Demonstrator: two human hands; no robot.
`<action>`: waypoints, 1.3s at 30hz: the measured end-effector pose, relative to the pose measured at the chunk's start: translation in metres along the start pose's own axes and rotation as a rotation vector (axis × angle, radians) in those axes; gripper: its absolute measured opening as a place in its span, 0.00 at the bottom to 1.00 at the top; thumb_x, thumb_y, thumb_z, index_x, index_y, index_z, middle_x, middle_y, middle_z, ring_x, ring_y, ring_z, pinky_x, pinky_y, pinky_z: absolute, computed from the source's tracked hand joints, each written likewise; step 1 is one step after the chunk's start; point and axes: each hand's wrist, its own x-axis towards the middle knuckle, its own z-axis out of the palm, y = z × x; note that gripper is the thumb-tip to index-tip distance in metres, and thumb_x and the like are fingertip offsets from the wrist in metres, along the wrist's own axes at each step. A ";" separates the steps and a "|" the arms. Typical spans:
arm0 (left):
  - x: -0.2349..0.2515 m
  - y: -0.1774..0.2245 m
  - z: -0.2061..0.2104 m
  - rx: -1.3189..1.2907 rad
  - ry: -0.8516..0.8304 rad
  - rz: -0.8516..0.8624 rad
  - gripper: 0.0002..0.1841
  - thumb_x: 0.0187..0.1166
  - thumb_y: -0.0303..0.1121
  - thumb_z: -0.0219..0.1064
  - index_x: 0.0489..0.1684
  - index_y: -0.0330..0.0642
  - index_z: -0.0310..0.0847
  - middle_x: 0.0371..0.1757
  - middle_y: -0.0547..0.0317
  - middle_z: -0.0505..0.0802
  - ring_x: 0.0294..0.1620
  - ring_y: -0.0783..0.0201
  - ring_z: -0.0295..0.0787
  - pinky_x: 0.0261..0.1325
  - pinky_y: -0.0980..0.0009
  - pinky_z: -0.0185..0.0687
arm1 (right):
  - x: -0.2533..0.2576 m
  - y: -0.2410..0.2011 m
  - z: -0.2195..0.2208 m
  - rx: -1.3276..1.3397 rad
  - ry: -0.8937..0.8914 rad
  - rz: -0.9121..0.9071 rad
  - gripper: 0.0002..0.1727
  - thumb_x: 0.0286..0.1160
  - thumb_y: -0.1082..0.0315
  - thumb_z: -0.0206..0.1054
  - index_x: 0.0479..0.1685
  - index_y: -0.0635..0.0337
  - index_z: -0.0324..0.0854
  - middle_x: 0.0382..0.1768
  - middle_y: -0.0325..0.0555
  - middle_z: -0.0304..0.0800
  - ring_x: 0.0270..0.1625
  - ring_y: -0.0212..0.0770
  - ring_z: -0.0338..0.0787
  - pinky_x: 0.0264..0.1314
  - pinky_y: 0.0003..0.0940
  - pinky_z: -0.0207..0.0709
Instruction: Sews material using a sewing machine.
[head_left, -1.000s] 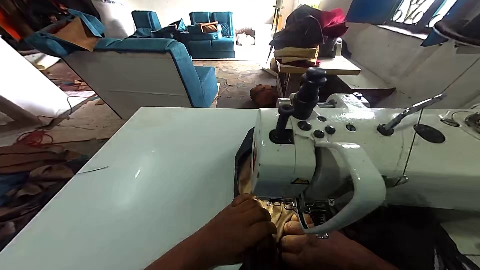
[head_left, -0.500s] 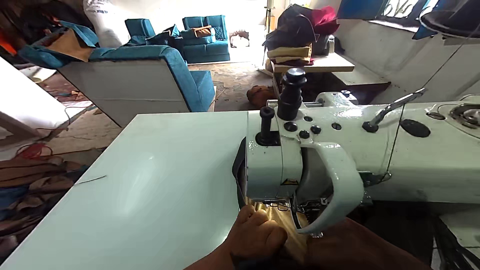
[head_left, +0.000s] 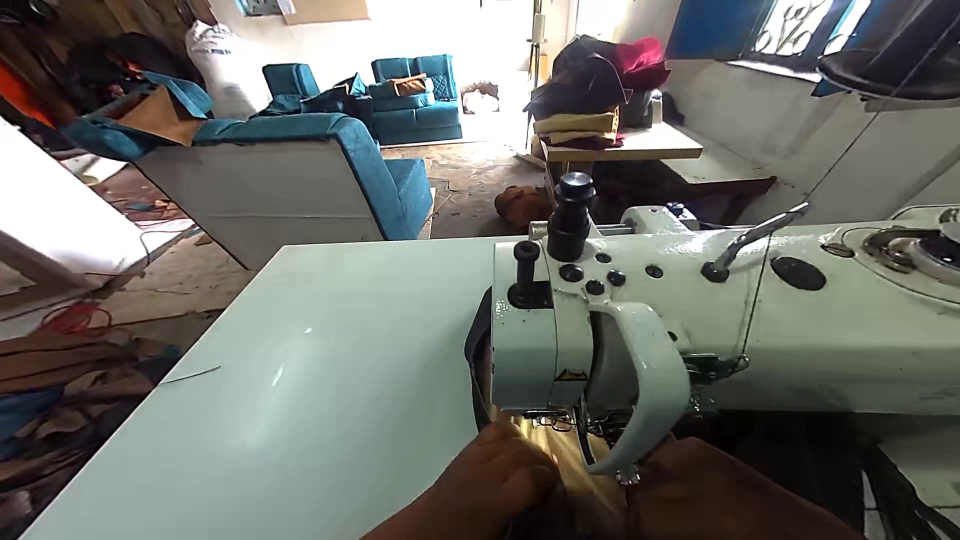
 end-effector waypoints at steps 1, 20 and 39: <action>0.000 0.000 -0.001 -0.054 -0.069 -0.015 0.08 0.90 0.32 0.53 0.42 0.48 0.78 0.39 0.58 0.90 0.47 0.63 0.88 0.65 0.71 0.78 | -0.001 0.001 0.000 -0.001 -0.009 0.005 0.18 0.89 0.65 0.47 0.36 0.57 0.82 0.28 0.48 0.86 0.32 0.46 0.88 0.34 0.41 0.80; 0.000 -0.003 -0.012 0.156 -0.282 0.091 0.12 0.85 0.32 0.59 0.33 0.52 0.88 0.34 0.65 0.95 0.44 0.67 0.93 0.58 0.72 0.80 | -0.001 0.007 0.002 -0.061 -0.085 0.096 0.13 0.87 0.64 0.54 0.42 0.55 0.84 0.32 0.47 0.90 0.34 0.48 0.91 0.33 0.46 0.83; 0.007 0.005 -0.018 0.283 -0.258 -0.012 0.10 0.90 0.35 0.53 0.44 0.57 0.81 0.39 0.68 0.90 0.45 0.65 0.85 0.60 0.68 0.72 | 0.003 0.034 0.066 -0.436 0.003 0.129 0.12 0.82 0.65 0.60 0.48 0.50 0.91 0.40 0.42 0.96 0.46 0.43 0.96 0.52 0.41 0.87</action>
